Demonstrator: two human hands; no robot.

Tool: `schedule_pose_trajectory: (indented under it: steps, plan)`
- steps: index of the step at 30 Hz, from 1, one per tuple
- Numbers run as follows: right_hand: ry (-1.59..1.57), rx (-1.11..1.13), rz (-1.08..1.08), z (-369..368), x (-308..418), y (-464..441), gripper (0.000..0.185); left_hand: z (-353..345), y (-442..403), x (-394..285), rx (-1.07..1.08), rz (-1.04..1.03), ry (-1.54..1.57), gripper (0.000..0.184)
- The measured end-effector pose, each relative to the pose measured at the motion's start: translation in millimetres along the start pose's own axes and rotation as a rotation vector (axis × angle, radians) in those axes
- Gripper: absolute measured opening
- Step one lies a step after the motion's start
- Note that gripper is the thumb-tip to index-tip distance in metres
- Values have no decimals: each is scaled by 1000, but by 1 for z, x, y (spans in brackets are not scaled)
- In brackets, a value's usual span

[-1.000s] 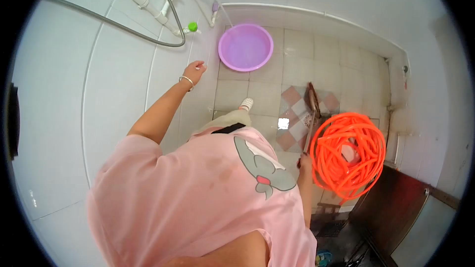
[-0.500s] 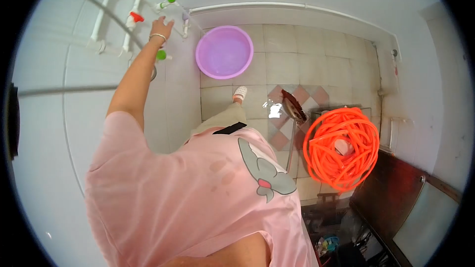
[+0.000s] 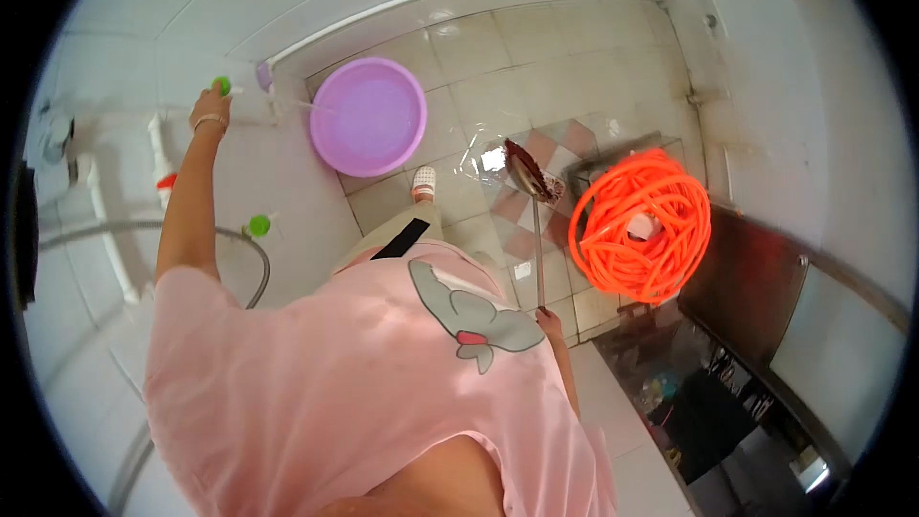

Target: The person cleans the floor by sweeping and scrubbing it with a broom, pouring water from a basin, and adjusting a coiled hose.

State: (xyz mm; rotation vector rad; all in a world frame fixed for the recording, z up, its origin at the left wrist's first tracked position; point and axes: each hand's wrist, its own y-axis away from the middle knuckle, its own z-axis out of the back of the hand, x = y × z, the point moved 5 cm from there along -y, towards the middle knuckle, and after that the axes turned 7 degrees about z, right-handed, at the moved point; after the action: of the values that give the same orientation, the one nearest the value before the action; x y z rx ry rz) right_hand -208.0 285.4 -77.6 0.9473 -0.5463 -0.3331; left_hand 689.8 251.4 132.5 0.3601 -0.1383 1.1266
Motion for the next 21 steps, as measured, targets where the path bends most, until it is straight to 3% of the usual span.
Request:
schedule_pose_trajectory:
  steps: [4,7,10,14,20,21]
  plan:
    - [-71,32,-47,-7,26,9,38,0,-13,-3,-267,-178,-44,40]
    - [-5,23,-73,3,40,8,39,-21,-48,0,-85,-274,-113,39]
    - [1,76,-120,16,36,-4,40,0,-34,-8,-118,-41,-174,41]
    - [65,122,-93,40,48,-23,41,20,-33,-5,12,286,-31,53]
    - [128,117,-79,65,22,-44,39,35,-29,-16,194,283,-56,43]
    - [133,118,-82,66,25,-45,39,25,-32,-16,121,198,-111,42]
